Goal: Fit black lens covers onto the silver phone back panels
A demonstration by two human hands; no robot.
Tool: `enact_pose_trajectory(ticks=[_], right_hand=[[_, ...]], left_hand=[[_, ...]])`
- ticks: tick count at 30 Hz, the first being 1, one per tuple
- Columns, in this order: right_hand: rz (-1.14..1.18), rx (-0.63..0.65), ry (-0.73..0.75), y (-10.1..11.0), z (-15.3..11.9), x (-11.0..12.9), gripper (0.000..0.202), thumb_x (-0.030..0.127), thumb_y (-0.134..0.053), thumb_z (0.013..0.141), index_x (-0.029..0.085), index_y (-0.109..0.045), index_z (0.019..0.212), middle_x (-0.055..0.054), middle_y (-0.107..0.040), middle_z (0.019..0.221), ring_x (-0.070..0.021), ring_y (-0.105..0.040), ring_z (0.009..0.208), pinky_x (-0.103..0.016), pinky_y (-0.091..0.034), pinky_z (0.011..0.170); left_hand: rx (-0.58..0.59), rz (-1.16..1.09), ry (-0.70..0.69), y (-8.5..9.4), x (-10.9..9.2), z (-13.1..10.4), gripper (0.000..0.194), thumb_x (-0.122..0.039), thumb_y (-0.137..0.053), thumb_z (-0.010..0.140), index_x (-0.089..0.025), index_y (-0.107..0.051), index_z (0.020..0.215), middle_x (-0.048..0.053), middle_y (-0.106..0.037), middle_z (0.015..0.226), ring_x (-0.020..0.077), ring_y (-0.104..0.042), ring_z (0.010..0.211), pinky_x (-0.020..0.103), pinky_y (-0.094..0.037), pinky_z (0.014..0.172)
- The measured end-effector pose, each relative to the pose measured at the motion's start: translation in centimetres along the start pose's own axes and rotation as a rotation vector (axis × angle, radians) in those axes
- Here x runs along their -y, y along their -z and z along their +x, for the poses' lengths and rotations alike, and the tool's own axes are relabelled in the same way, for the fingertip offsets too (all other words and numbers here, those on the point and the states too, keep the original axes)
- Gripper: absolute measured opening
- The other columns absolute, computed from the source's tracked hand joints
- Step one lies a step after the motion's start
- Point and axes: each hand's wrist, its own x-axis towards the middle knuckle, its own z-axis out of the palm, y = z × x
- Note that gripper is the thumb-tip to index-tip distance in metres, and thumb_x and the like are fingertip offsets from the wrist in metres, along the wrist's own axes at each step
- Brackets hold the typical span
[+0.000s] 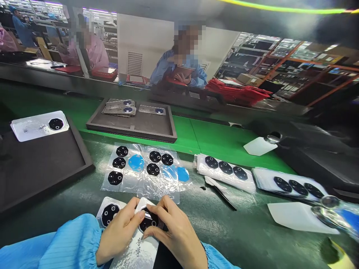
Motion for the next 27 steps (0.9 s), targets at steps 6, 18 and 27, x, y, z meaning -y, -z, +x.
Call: enact_pose_trajectory(ticks=[6,18,27], right_hand=[[0.165,-0.102,-0.107,0.6,0.4,-0.2,0.021,0.034,-0.057,0.097,0.022,-0.064,0.111,-0.003,-0.056,0.087,-0.0158,-0.059,0.075,-0.026,-0.051,0.065],[0.903,0.083,-0.681,-1.5,0.0,-0.5,0.05,0.056,-0.053,0.093,0.015,-0.055,0.121,0.006,-0.051,0.059,-0.0106,-0.05,0.05,-0.023,-0.04,0.05],[0.972,0.004,-0.698,-1.4,0.3,-0.2,0.048,0.057,-0.06,0.089,0.015,-0.058,0.112,0.007,-0.049,0.058,-0.0092,-0.047,0.05,-0.023,-0.037,0.052]], left_hand=[[-0.026,-0.114,-0.013,0.5,-0.5,-0.1,0.033,-0.053,-0.04,0.096,-0.021,-0.049,0.096,0.0,-0.055,0.086,0.0193,-0.053,0.085,0.031,-0.043,0.079],[-0.106,-0.187,0.025,1.2,-1.2,0.0,0.031,-0.05,-0.042,0.097,-0.021,-0.052,0.092,0.002,-0.057,0.092,0.0214,-0.053,0.092,0.033,-0.043,0.086],[0.006,-0.287,0.052,0.8,-1.3,-0.2,0.029,-0.035,-0.062,0.085,-0.022,-0.048,0.107,0.001,-0.06,0.102,0.0223,-0.056,0.102,0.033,-0.044,0.089]])
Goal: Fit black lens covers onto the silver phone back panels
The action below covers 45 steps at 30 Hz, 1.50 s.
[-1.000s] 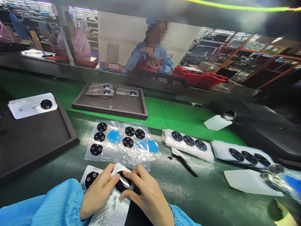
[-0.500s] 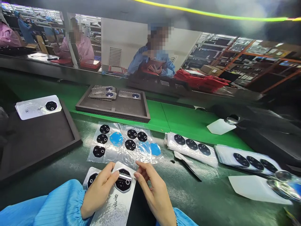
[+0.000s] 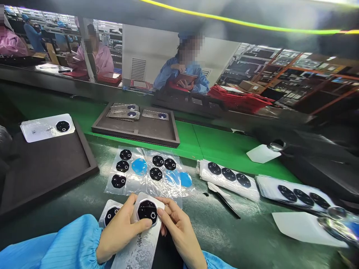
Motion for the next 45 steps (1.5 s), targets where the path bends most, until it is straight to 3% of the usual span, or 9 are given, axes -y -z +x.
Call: enact_pose_trajectory(ticks=[6,12,16,26,28,33,36,41,45], right_hand=[[-0.014,0.001,-0.013,-0.2,0.0,0.3,0.05,0.06,-0.06,0.087,0.016,-0.058,0.111,0.006,-0.048,0.059,-0.0099,-0.047,0.05,-0.023,-0.037,0.051],[0.01,0.01,-0.031,-0.2,0.0,0.0,0.051,0.059,-0.061,0.087,0.015,-0.059,0.112,0.007,-0.049,0.056,-0.0083,-0.046,0.048,-0.021,-0.035,0.049],[0.033,0.01,-0.061,-0.2,0.1,0.1,0.054,0.06,-0.062,0.086,0.013,-0.06,0.113,0.007,-0.051,0.054,-0.0076,-0.044,0.045,-0.021,-0.034,0.047],[0.098,-0.007,-0.065,0.1,0.4,0.4,0.049,0.058,-0.06,0.088,0.014,-0.061,0.109,0.007,-0.051,0.052,-0.0075,-0.043,0.045,-0.021,-0.036,0.049],[0.119,0.026,-0.07,0.0,0.3,0.3,0.049,0.057,-0.062,0.087,0.015,-0.059,0.114,0.006,-0.054,0.056,-0.0079,-0.046,0.046,-0.021,-0.037,0.05],[0.228,0.135,-0.024,-0.4,0.0,-0.1,0.062,0.045,-0.082,0.072,0.021,-0.054,0.122,-0.002,-0.067,0.093,-0.0135,-0.06,0.075,-0.023,-0.046,0.064],[0.2,0.111,0.001,-0.3,0.1,-0.3,0.056,0.049,-0.076,0.078,0.02,-0.055,0.121,-0.001,-0.062,0.086,-0.0113,-0.054,0.069,-0.02,-0.042,0.056],[0.095,0.027,-0.011,-0.1,0.0,0.2,0.052,0.058,-0.065,0.085,0.017,-0.059,0.117,0.004,-0.052,0.069,-0.0076,-0.042,0.054,-0.019,-0.035,0.048],[0.088,-0.017,-0.005,-0.4,-0.5,0.5,0.046,0.059,-0.061,0.087,0.018,-0.06,0.107,0.006,-0.045,0.06,-0.0065,-0.036,0.049,-0.019,-0.031,0.046]], left_hand=[[-0.044,0.055,0.03,0.4,1.0,0.3,0.046,-0.027,-0.065,0.079,-0.023,-0.043,0.119,0.002,-0.06,0.116,0.0249,-0.051,0.118,0.034,-0.038,0.098],[-0.001,0.087,-0.004,0.4,0.6,0.4,0.03,-0.021,-0.06,0.079,-0.021,-0.047,0.107,0.0,-0.059,0.1,0.0207,-0.056,0.098,0.033,-0.044,0.086],[0.023,0.076,-0.005,0.6,0.2,0.4,0.031,-0.02,-0.061,0.078,-0.02,-0.048,0.106,0.003,-0.061,0.105,0.022,-0.056,0.104,0.034,-0.043,0.091],[0.145,-0.169,0.051,1.1,-0.6,0.4,0.041,-0.038,-0.065,0.084,-0.02,-0.051,0.117,0.006,-0.067,0.106,0.024,-0.061,0.104,0.037,-0.044,0.091],[0.167,-0.188,0.064,1.3,-0.8,0.3,0.042,-0.04,-0.064,0.085,-0.019,-0.05,0.119,0.006,-0.067,0.106,0.0242,-0.061,0.103,0.038,-0.044,0.091],[0.182,-0.139,0.059,1.6,-0.8,0.3,0.041,-0.037,-0.059,0.089,-0.021,-0.05,0.125,0.004,-0.065,0.105,0.0221,-0.059,0.101,0.036,-0.044,0.091],[0.207,-0.136,0.039,1.5,-0.5,0.4,0.04,-0.038,-0.057,0.092,-0.022,-0.047,0.127,0.003,-0.064,0.102,0.0212,-0.06,0.098,0.035,-0.045,0.088],[0.21,-0.123,-0.035,1.2,-0.6,0.6,0.032,-0.037,-0.069,0.083,-0.021,-0.054,0.106,0.002,-0.06,0.099,0.0208,-0.057,0.096,0.033,-0.044,0.087],[0.173,-0.094,-0.053,1.2,-0.8,0.7,0.027,-0.046,-0.062,0.088,-0.02,-0.054,0.09,-0.001,-0.054,0.083,0.0171,-0.053,0.083,0.029,-0.041,0.078]])
